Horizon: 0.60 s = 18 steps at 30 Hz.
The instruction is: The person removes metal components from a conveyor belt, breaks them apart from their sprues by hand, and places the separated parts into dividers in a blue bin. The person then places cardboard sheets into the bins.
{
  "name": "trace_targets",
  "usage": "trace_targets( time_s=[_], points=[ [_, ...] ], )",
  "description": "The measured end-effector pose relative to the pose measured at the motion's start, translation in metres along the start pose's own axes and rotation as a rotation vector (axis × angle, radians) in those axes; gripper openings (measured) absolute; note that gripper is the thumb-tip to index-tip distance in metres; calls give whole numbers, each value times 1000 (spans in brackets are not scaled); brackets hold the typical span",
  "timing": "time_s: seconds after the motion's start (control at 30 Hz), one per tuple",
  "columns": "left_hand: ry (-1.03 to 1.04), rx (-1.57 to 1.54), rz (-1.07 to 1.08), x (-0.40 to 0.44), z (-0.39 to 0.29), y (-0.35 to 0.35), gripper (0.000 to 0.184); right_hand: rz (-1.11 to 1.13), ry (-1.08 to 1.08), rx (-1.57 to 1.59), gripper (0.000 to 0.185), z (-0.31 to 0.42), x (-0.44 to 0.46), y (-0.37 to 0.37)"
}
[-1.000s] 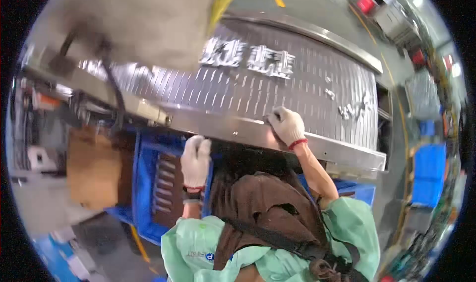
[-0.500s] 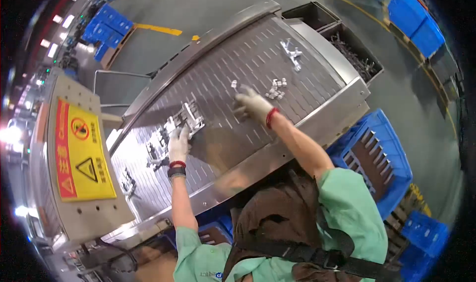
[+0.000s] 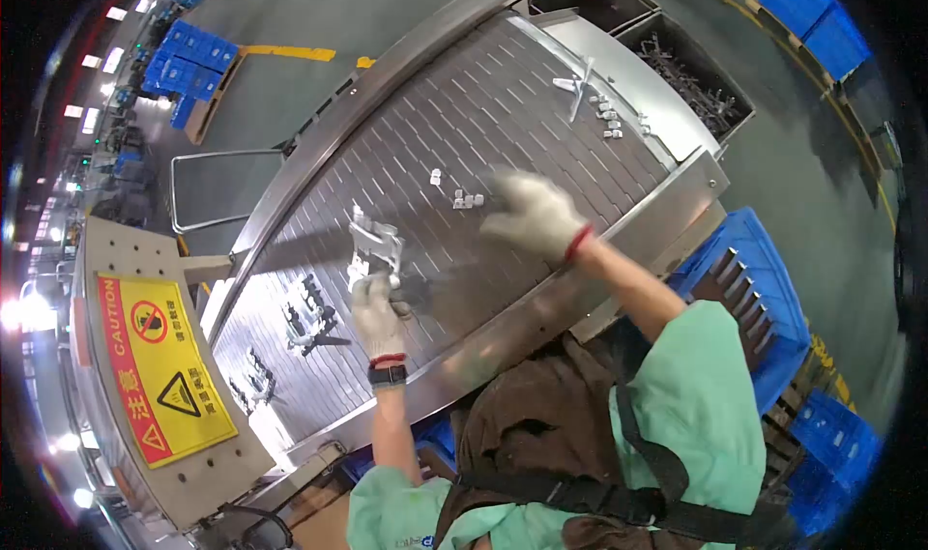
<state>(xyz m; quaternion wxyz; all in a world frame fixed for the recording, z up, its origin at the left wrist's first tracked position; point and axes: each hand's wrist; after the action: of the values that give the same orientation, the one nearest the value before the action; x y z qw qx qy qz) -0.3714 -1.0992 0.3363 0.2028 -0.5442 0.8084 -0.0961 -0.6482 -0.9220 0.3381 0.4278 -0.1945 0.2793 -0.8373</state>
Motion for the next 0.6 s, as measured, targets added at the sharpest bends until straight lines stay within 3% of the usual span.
trace_targets(
  time_s=[0.03,0.1,0.13,0.17,0.23,0.33,0.4,0.5,0.57,0.6],
  points=[
    [-33,-164,-27,-6,-11,7,33,171,-35,74,80,17,-7,17],
    [-137,-513,73,-4,-28,9,30,216,-245,45,92,33,-25,66],
    [-191,-632,122,-8,-45,11,29,238,-268,12,92,52,-31,72],
    [-246,-751,171,-11,-60,12,27,201,-330,157,79,53,-28,86],
    [-197,-673,170,-20,-74,21,28,-52,-303,322,55,64,-22,81],
    [-103,-551,199,-21,-68,14,39,34,-5,603,36,57,-17,74],
    [117,-275,108,-4,-34,-5,53,3,-24,661,34,56,-22,63],
    [291,29,103,12,8,-34,66,69,11,739,36,63,-28,48],
    [224,-119,176,14,15,-37,72,119,58,961,37,66,-29,51],
    [130,-343,229,0,1,-27,74,261,196,884,36,86,-26,15]
  ],
)
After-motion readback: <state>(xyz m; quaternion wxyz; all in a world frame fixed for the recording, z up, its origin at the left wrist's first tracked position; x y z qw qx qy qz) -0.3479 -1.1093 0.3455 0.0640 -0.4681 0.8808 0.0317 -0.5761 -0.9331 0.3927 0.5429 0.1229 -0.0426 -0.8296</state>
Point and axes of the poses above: each hand's wrist, its own x-axis towards the middle knuckle, its own y-axis out of the palm, z = x × y, and after that the axes turned 2 degrees about x, right-handed
